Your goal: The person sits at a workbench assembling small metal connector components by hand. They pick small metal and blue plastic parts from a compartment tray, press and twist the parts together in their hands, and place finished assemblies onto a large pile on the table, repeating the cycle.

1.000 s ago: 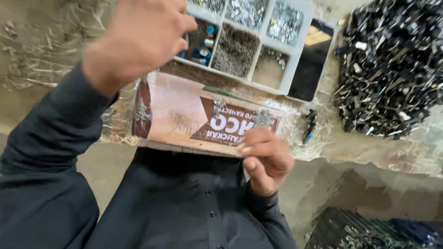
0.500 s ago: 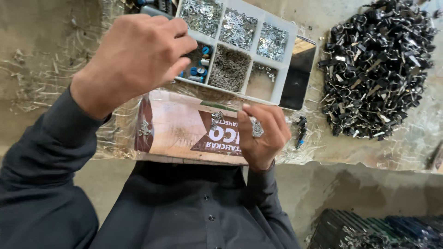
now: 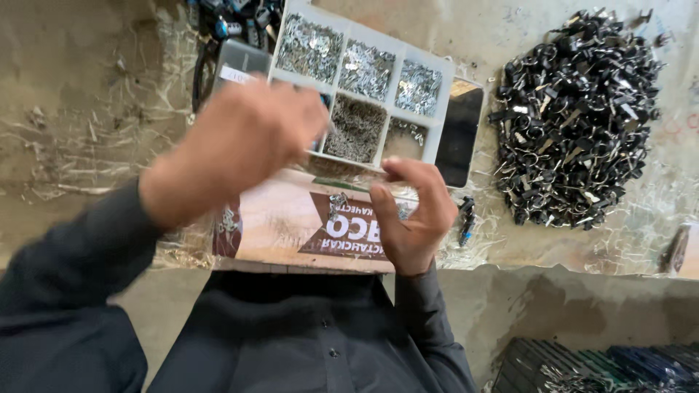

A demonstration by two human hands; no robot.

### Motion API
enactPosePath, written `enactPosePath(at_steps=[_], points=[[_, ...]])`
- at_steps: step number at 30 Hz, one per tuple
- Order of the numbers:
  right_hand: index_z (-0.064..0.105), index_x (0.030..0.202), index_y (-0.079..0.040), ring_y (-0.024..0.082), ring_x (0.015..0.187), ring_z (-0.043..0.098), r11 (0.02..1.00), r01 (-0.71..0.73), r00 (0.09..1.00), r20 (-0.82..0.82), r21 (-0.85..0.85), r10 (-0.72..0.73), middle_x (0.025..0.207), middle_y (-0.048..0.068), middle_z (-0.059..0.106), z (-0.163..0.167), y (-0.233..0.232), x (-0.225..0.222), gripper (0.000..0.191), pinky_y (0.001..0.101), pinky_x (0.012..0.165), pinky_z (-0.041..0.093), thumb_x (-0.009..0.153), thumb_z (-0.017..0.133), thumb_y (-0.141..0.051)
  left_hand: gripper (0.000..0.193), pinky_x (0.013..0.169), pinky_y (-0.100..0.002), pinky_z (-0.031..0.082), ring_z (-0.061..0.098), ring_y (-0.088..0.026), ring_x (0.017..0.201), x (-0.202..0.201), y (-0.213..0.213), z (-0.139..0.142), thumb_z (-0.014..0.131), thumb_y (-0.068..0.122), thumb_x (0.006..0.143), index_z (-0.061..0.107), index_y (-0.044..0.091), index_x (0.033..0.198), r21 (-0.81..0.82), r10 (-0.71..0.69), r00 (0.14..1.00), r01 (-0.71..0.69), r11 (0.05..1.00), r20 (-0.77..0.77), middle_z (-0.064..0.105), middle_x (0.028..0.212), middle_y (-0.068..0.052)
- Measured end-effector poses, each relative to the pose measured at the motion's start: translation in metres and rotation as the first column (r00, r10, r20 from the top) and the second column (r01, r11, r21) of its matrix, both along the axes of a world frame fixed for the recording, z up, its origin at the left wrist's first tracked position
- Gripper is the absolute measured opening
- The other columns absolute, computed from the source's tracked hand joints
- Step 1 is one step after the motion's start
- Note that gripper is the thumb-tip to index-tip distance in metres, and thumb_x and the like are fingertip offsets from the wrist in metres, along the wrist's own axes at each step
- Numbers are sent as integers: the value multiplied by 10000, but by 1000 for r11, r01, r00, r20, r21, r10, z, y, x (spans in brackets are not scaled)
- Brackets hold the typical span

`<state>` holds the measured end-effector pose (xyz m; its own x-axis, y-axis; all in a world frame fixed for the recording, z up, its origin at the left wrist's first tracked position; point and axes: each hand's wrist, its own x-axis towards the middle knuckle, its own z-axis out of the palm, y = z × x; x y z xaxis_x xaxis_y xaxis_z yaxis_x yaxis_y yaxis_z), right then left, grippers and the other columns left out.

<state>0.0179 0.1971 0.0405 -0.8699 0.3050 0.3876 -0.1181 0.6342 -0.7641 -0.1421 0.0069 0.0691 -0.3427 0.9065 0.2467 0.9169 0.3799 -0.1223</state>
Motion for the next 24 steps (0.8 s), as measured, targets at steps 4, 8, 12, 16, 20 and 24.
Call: enactPosePath(at_steps=[4, 8, 12, 16, 20, 24], points=[[671, 1173, 50, 131, 933, 706, 893, -106, 970, 153, -437, 191, 1029, 105, 745, -3, 7, -5, 237, 287, 858, 587, 988, 731, -86, 190, 621, -296, 487, 613, -146, 721, 47, -6, 13, 685, 122, 896, 693, 11, 1049, 238, -130, 983, 95, 966, 132, 633, 862, -47], [673, 1101, 68, 149, 913, 702, 611, -168, 934, 74, -774, 350, 1036, 114, 737, -5, 13, -11, 107, 293, 844, 575, 998, 694, 46, 407, 827, -341, 543, 672, -222, 971, 72, -6, 6, 685, 115, 860, 670, -28, 1241, 457, -49, 957, -91, 885, 285, 676, 1117, -110], [625, 1031, 36, 118, 946, 672, 595, -180, 959, -6, -783, 283, 1070, 92, 694, -14, 5, -8, 55, 270, 859, 564, 996, 667, 46, 505, 986, -366, 557, 661, -286, 1181, 88, 8, 1, 687, 89, 900, 612, -57, 1378, 568, -36, 919, -211, 796, 392, 649, 1319, -162], [592, 1006, 18, 104, 920, 668, 585, -184, 940, 32, -790, 339, 1009, 53, 637, -22, 5, -5, 70, 274, 824, 581, 989, 657, 40, 504, 972, -361, 578, 681, -291, 1171, 78, 14, -16, 689, 58, 902, 606, -62, 1385, 589, -122, 933, -110, 801, 340, 658, 1303, -164], [556, 1035, -10, 88, 914, 634, 548, -230, 919, 6, -804, 394, 981, 41, 617, -23, 18, -14, 134, 257, 818, 542, 1027, 679, 43, 506, 919, -376, 591, 706, -291, 1104, 57, 11, -32, 704, 58, 880, 620, -52, 1366, 577, -257, 895, -1, 816, 365, 679, 1253, -147], [563, 1039, -14, 77, 945, 622, 549, -237, 904, 24, -802, 426, 1006, 19, 633, -23, 28, -23, 130, 246, 854, 533, 1002, 683, 19, 471, 863, -382, 587, 707, -294, 1059, 47, 18, -31, 762, 90, 885, 652, -9, 1333, 591, -297, 855, -14, 806, 425, 698, 1224, -127]])
